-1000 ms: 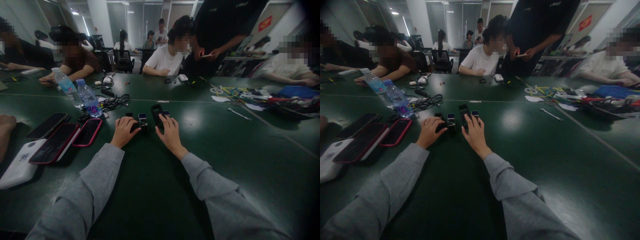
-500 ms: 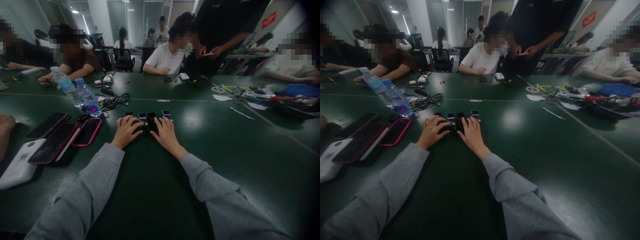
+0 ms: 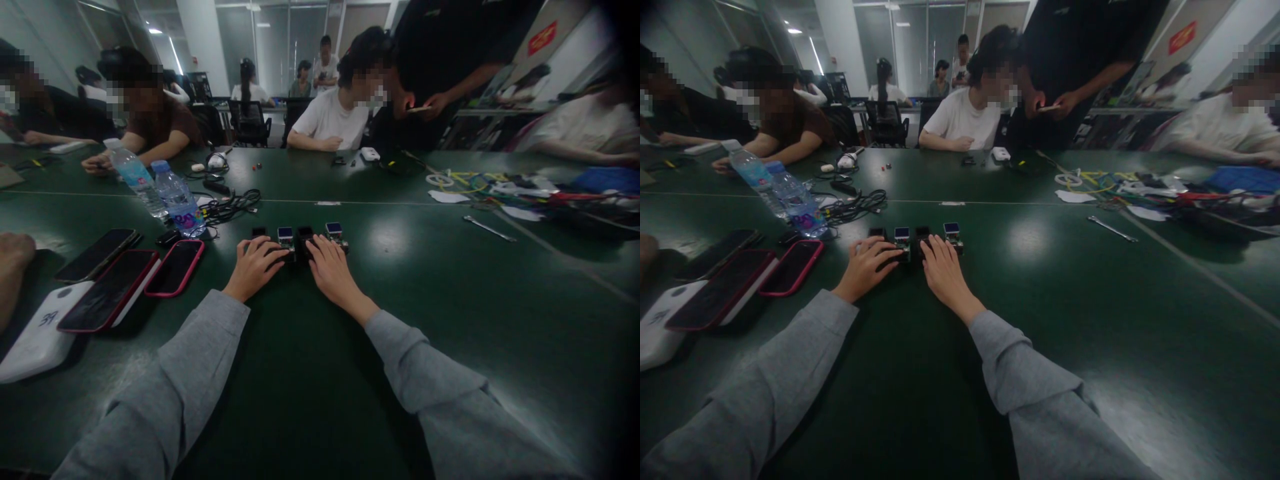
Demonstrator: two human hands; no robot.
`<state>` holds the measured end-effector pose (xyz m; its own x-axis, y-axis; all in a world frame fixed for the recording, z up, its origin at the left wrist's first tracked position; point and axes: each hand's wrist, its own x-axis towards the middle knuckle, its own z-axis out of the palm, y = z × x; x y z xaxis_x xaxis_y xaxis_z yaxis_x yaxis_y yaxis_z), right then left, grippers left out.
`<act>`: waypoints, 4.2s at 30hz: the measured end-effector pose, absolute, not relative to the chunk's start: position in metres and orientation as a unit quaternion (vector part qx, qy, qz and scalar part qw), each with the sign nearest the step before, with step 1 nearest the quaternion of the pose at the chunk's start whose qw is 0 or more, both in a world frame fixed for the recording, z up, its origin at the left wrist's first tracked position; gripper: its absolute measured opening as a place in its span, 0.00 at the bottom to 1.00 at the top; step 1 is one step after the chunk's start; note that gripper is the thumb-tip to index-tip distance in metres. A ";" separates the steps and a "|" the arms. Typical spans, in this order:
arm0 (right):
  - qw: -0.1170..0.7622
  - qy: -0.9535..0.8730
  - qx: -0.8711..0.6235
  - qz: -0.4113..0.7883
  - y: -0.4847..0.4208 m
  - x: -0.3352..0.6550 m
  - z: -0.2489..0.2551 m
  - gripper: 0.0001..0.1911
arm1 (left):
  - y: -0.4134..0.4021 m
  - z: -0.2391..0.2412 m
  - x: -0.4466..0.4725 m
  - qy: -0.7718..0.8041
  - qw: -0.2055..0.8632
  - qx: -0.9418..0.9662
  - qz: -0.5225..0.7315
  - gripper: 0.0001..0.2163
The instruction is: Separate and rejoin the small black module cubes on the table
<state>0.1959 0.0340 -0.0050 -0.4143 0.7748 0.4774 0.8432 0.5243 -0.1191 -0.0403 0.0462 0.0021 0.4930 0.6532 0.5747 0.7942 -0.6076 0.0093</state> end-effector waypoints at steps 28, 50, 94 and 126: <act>0.435 -0.691 -0.575 0.049 0.044 0.209 -0.008 0.23 | 0.051 -0.001 -0.050 -0.534 0.092 -0.794 -0.275 0.22; 0.257 -0.839 -0.474 -0.070 0.041 0.198 -0.008 0.26 | 0.047 0.002 -0.043 -0.476 0.116 -0.832 -0.261 0.20; 0.389 -0.733 -0.557 0.020 0.033 0.229 -0.013 0.20 | 0.052 -0.005 -0.058 -0.527 0.039 -0.744 -0.409 0.11; 0.244 -0.835 -0.487 -0.080 0.014 0.206 0.006 0.20 | 0.043 0.003 -0.044 -0.432 0.097 -0.843 -0.307 0.10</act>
